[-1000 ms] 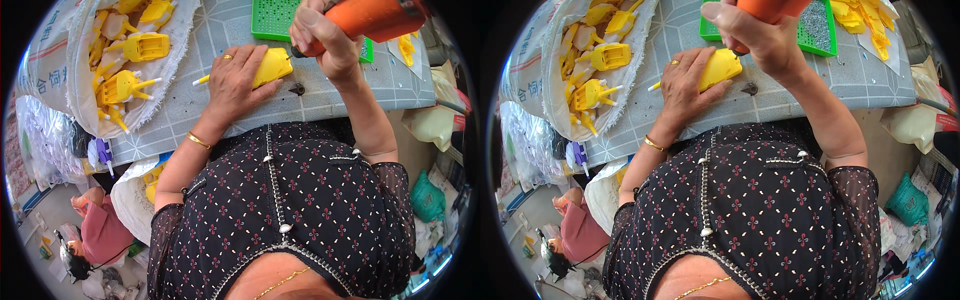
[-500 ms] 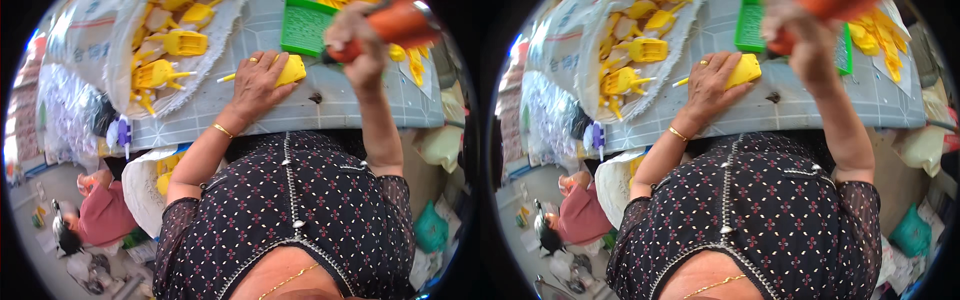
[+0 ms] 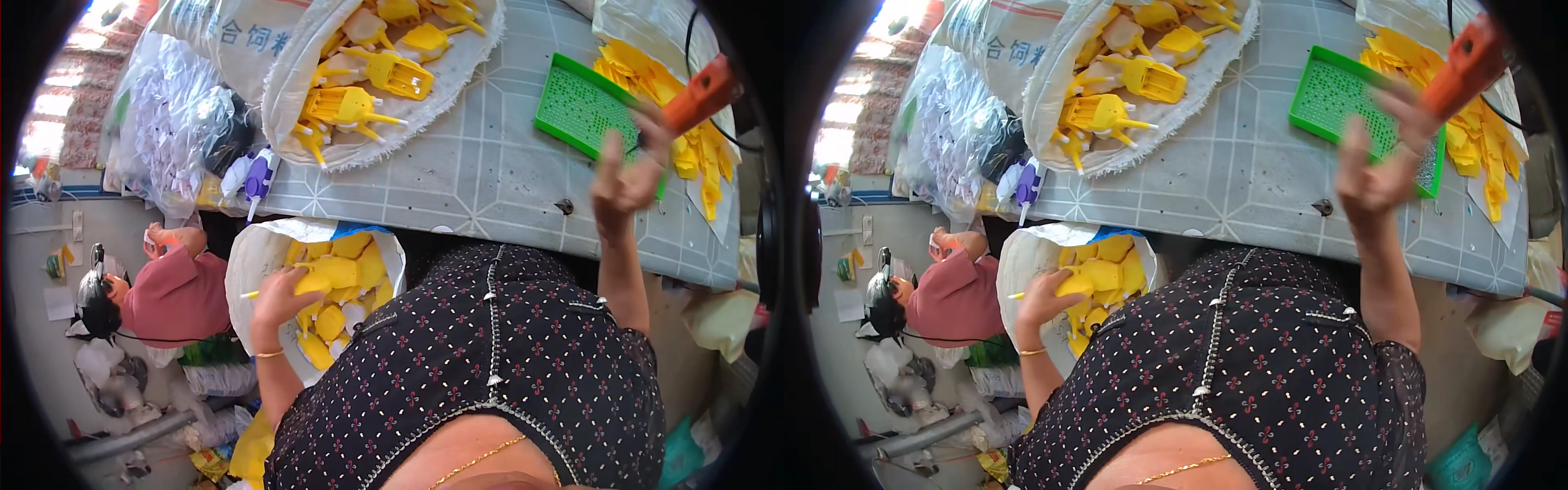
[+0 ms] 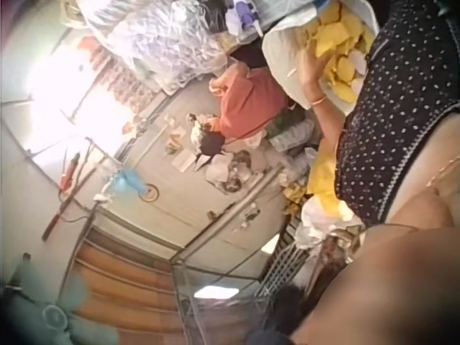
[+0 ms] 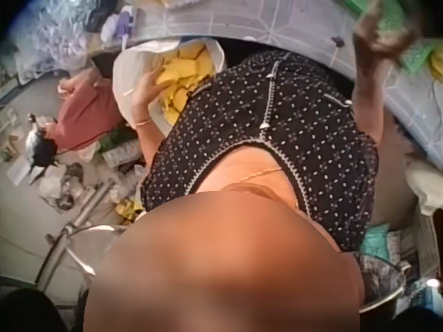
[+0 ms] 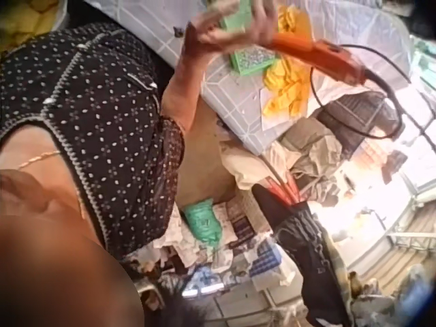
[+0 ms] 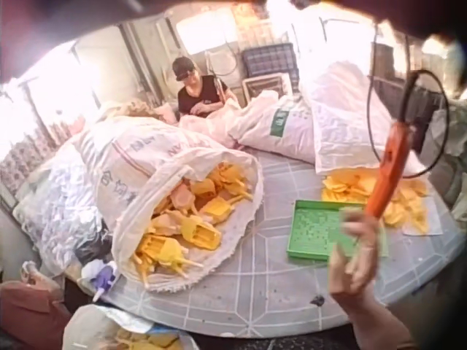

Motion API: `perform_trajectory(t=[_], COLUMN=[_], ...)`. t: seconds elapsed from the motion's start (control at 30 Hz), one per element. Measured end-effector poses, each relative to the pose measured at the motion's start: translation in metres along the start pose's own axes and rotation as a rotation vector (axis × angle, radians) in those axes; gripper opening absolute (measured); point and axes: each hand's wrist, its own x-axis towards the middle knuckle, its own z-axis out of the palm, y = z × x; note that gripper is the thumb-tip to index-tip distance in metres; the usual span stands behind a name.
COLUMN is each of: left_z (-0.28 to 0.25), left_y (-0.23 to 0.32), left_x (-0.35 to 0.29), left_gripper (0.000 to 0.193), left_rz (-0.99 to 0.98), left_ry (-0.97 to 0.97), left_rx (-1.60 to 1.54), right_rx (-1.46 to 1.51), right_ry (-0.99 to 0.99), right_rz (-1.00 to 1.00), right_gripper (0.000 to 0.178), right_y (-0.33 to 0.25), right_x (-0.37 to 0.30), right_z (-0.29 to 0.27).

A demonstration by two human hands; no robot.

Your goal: Assembling plastic toy walkie-talkie shells using an electric screwdriver to fasten components.

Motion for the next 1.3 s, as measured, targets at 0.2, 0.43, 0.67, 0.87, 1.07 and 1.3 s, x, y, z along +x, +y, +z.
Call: perform_trajectory(t=[0.2, 0.43, 0.67, 0.87, 1.07, 1.3], left_z=[-0.020, -0.041, 0.005, 0.020, 0.031, 0.033], left_y=[0.051, 0.149, 0.221, 0.246, 0.254, 0.247], left_x=[0.035, 0.140, 0.236, 0.241, 0.239, 0.239], left_gripper=[0.049, 0.046, 0.049, 0.049, 0.049, 0.049], left_rz=[0.077, 0.296, 0.183, 0.229, 0.299, 0.402], left_ry=[0.154, 0.012, -0.244, -0.435, -0.487, -0.446], left_rx=[0.026, -1.257, -2.054, -2.043, -1.934, -1.889], right_rx=[-0.107, 0.026, 0.132, -0.326, -1.188, -1.117], right_ry=[-0.658, -0.791, -0.756, -0.426, -0.502, -0.653], right_rz=[0.111, 0.435, 0.436, 0.344, 0.528, 0.478], right_gripper=[0.026, 0.028, 0.025, 0.021, 0.030, 0.034], right_y=[0.021, 0.056, 0.008, 0.080, 0.191, 0.219], right_x=[-0.012, -0.034, -0.041, -0.014, 0.036, 0.051], right_z=[0.176, 0.229, 0.135, 0.048, 0.015, 0.005])
